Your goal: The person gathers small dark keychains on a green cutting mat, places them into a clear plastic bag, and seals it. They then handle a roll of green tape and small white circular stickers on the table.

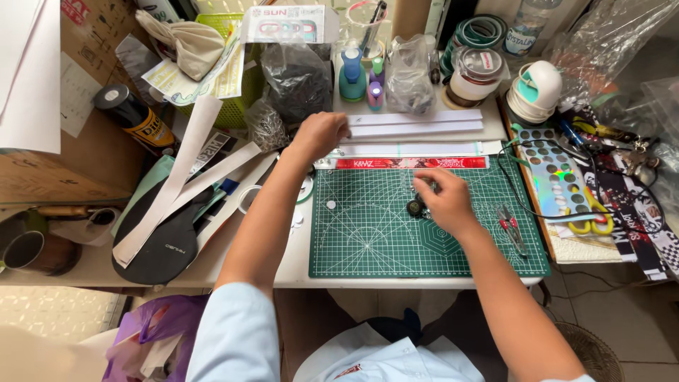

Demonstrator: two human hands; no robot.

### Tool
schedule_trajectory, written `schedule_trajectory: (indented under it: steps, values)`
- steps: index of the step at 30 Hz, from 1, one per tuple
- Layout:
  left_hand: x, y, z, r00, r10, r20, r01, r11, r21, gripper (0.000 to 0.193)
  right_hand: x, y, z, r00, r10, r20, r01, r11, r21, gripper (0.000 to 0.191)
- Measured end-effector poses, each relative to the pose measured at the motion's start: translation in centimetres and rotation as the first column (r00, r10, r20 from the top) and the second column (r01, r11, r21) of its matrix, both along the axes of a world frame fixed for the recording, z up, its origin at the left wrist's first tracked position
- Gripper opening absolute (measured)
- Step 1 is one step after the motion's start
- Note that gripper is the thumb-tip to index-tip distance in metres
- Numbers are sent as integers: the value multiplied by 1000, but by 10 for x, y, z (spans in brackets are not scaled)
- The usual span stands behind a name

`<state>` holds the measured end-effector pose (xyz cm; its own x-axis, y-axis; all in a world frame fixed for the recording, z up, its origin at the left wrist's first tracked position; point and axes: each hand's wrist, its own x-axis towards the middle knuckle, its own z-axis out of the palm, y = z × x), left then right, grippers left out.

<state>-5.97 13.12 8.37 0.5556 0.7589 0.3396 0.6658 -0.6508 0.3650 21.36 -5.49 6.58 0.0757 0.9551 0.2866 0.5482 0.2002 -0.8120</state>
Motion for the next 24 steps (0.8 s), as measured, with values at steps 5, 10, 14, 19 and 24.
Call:
schedule_trajectory:
  steps: [5, 10, 14, 19, 24]
  values:
    - [27, -30, 37, 861, -391, 325, 481, 833, -274, 17, -48, 36, 12, 973, 219, 66, -225, 867, 444, 74]
    - [-12, -15, 42, 976, -206, -65, 157, 883, -442, 15, -57, 45, -2, 769, 173, -615, -338, 927, -161, 39]
    - [-41, -17, 2, 729, 91, -678, -247, 959, -137, 17, -33, 41, -15, 800, 74, -596, -373, 838, -397, 30]
    - [-49, -27, -1, 757, 161, -633, -203, 979, 6, 14, 3, 37, -17, 741, 60, -669, -388, 852, -353, 29]
    - [-51, -41, 46, 941, -52, -336, -59, 949, -311, 29, 63, 15, -1, 873, 10, -487, -184, 932, -311, 26]
